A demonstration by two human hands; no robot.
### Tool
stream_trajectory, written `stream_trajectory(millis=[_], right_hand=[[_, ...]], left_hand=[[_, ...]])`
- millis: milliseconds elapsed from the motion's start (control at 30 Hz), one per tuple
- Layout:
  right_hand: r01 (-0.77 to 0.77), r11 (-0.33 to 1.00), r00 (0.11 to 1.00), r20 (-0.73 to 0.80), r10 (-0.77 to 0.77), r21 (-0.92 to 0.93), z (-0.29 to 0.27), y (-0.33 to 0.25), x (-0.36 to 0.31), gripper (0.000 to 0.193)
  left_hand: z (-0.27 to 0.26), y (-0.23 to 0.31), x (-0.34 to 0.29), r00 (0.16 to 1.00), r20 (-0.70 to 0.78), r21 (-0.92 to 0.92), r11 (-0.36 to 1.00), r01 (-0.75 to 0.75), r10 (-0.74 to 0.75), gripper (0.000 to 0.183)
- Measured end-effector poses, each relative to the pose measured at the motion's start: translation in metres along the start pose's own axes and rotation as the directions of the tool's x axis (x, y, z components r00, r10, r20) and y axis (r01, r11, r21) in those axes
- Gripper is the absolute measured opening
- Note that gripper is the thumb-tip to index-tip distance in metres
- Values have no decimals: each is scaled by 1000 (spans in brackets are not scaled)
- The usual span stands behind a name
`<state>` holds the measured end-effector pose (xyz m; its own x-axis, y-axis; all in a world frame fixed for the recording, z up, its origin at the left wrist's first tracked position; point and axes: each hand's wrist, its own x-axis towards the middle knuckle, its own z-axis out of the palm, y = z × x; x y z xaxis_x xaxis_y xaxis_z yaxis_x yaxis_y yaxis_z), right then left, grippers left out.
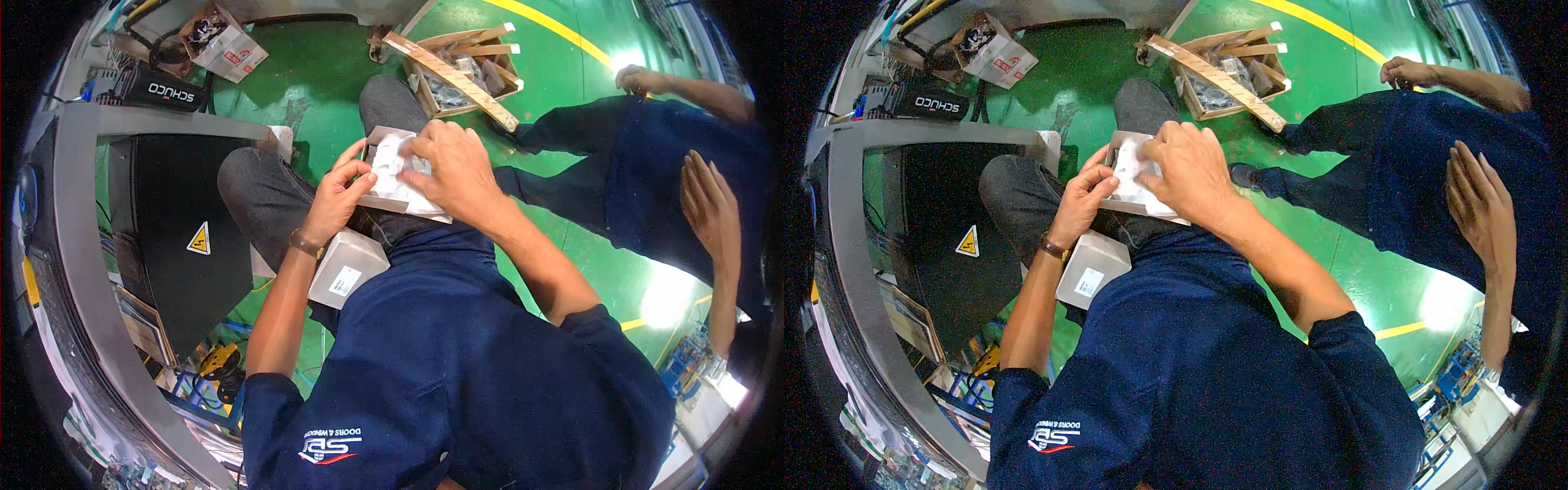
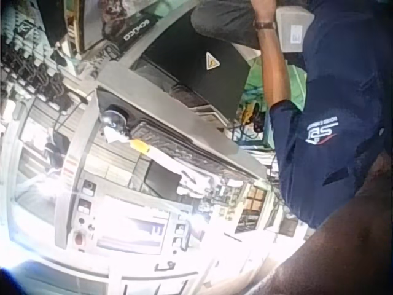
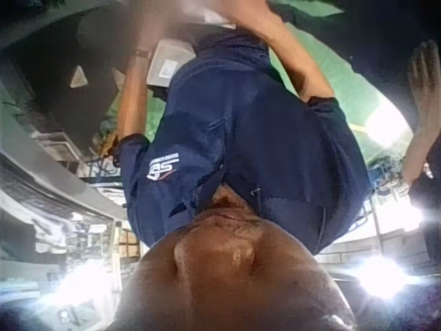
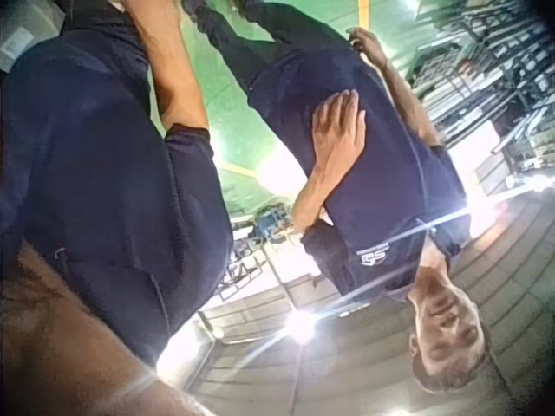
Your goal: The person is inspecting and packing small metal mechanical components into cardboard boxes and paper wrapping.
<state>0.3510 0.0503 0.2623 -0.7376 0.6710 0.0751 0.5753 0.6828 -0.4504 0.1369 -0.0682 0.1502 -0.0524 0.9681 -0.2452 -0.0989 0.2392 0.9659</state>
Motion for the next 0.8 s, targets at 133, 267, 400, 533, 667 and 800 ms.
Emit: stream_trajectory(millis=[133, 267, 400, 533, 667, 800], right_hand=[[-8, 986, 996, -88, 23, 168, 6, 8, 7, 21], [-249, 858, 967, 64, 247, 449, -6, 3, 11, 20], [-315, 855, 946, 70, 315, 413, -9, 4, 16, 24], [-316, 841, 941, 33, 336, 438, -11, -10, 19, 22], [-76, 807, 990, -54, 132, 585, -4, -13, 21, 18], [-61, 721, 981, 174, -83, 690, -7, -17, 9, 26]], left_hand=[[-1, 0, 2, 1000, 7, -4, 1000, -25, 25, 14], [0, -2, -1, 1000, -4, -55, 998, 31, -31, 21], [2, 5, 0, 1000, 24, -30, 1000, 6, -5, 38], [5, 12, -1, 995, 103, -10, 1000, -4, 5, 67], [5, 20, 2, 983, 184, -16, 1000, -22, 24, 81], [-1, 2, -2, 980, 155, -35, 991, 132, -126, 75]])
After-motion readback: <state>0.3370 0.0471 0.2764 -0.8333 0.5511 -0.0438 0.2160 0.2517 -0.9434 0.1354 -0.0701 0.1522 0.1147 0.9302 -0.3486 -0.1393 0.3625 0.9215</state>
